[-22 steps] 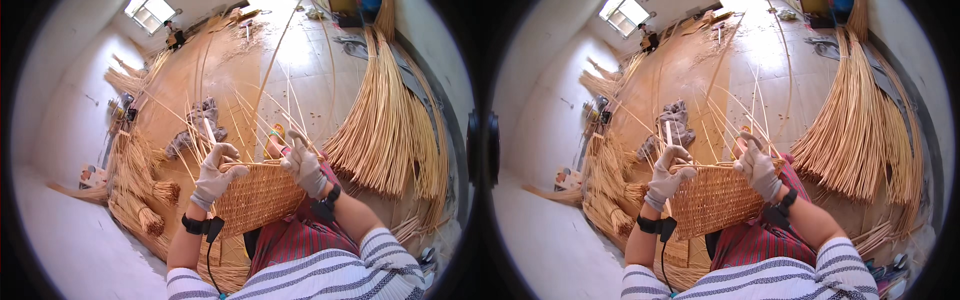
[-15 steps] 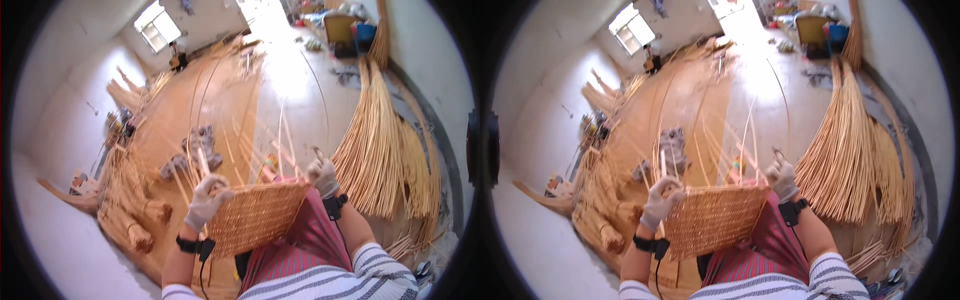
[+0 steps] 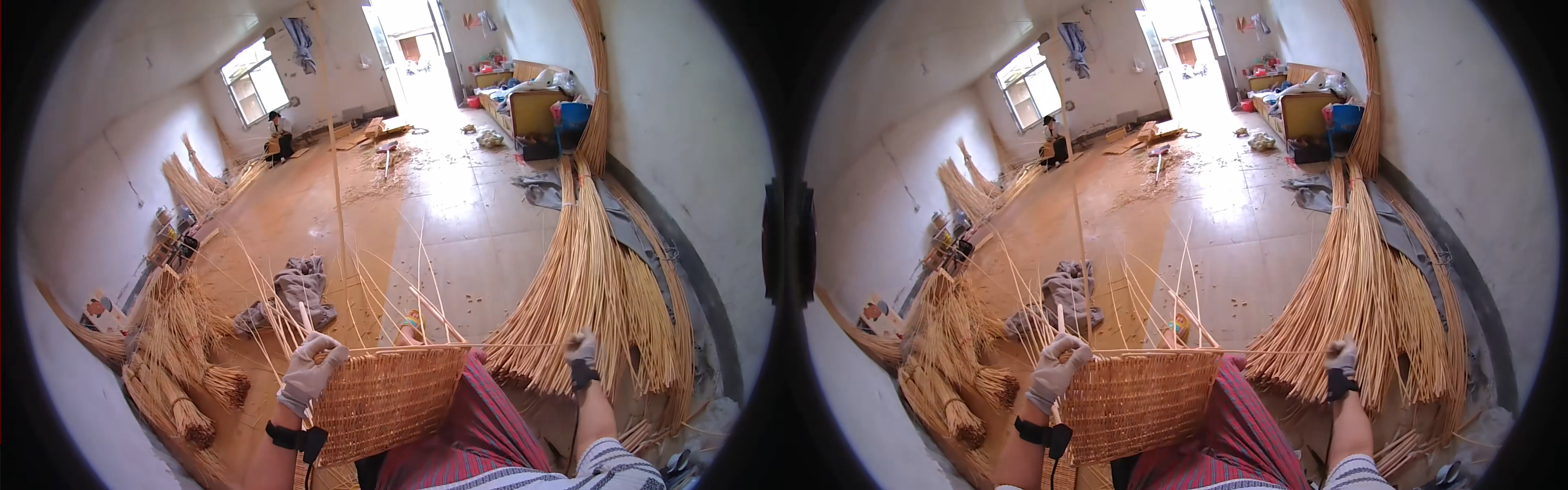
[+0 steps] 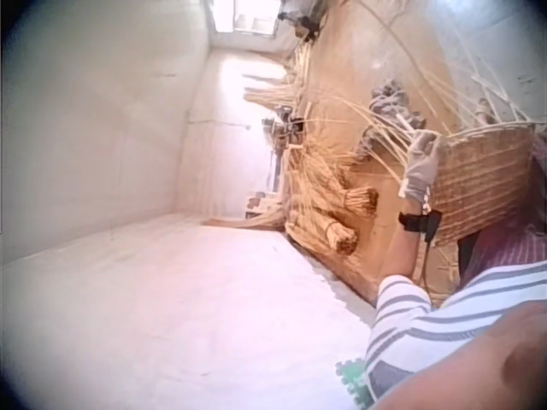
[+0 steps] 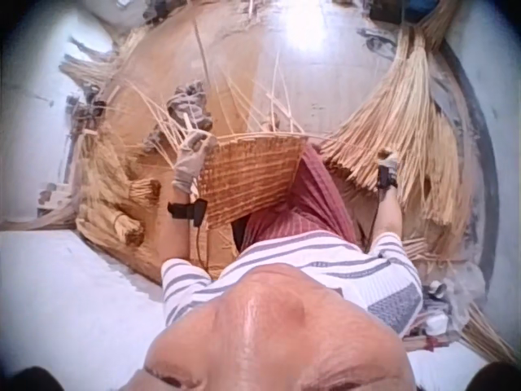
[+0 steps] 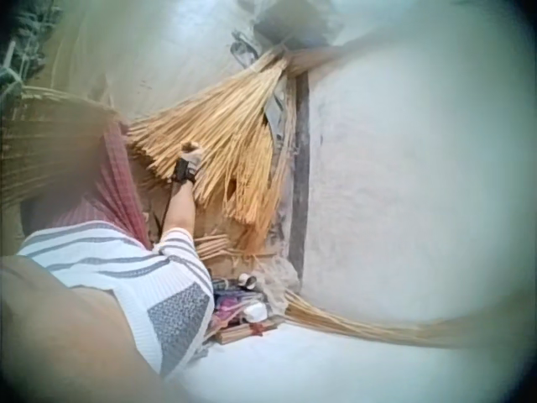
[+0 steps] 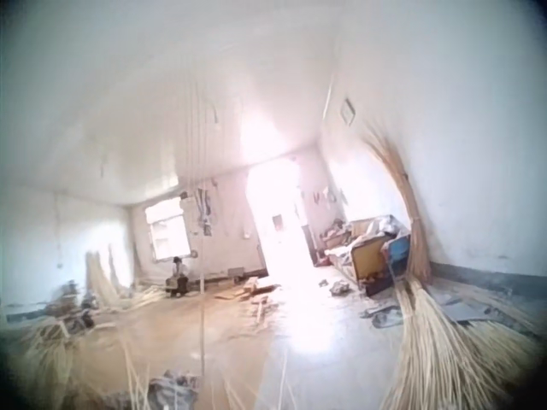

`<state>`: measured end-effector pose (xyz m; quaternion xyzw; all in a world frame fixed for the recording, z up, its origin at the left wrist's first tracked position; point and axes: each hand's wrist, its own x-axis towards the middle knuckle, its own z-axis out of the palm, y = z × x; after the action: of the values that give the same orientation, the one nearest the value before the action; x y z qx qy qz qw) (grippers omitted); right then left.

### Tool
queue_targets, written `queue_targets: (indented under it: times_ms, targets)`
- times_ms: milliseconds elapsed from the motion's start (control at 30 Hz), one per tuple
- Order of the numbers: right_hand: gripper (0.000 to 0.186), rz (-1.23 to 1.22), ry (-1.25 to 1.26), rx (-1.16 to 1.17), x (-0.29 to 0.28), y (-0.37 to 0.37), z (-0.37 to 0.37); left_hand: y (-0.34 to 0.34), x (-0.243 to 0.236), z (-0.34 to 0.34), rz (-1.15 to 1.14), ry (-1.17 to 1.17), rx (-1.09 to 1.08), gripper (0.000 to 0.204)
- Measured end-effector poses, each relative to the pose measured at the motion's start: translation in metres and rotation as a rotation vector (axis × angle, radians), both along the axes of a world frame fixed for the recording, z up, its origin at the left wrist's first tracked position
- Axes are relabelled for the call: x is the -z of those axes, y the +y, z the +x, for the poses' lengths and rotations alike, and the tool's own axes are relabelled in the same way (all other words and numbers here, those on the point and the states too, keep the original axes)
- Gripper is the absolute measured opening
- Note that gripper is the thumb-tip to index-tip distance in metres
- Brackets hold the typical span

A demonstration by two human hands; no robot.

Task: The person is weaving a wicker basket using long wooden strips.

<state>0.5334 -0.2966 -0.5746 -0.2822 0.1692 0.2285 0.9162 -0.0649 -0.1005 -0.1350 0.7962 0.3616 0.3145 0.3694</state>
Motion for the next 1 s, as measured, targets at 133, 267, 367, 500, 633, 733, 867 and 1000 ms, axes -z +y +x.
queue_targets:
  times_ms: [133,267,367,500,633,733,867,1000]
  targets:
    - [0.030,0.358,-0.112,-0.711,-0.181,0.100,-0.170,-0.017,-0.005,-0.023,0.018,0.031,-0.085,0.017]
    - [0.023,0.364,-0.227,-1.031,-0.189,0.136,-0.226,-0.014,-0.006,-0.014,0.081,0.058,-0.067,0.017]
    - [0.029,0.260,-0.389,-1.058,-0.183,0.150,-0.251,-0.030,-0.018,-0.012,0.075,0.022,-0.066,0.017]
    - [0.046,0.267,-0.423,-1.153,-0.219,0.139,-0.279,-0.036,-0.012,-0.025,0.078,0.017,-0.106,0.019]
    - [0.045,0.224,-0.572,-1.163,-0.268,0.115,-0.291,-0.046,-0.008,-0.039,-0.060,-0.099,-0.160,0.020]
    - [0.043,0.100,-0.720,-1.039,-0.246,0.124,-0.299,-0.054,-0.002,-0.051,-0.094,-0.217,-0.147,0.035]
    - [0.044,0.110,-0.721,-1.035,-0.261,0.122,-0.312,-0.072,-0.005,-0.066,-0.069,-0.212,-0.126,0.049]
    - [0.041,0.208,-0.583,-1.126,-0.291,0.098,-0.318,-0.094,-0.016,-0.072,0.165,-0.015,-0.184,0.051]
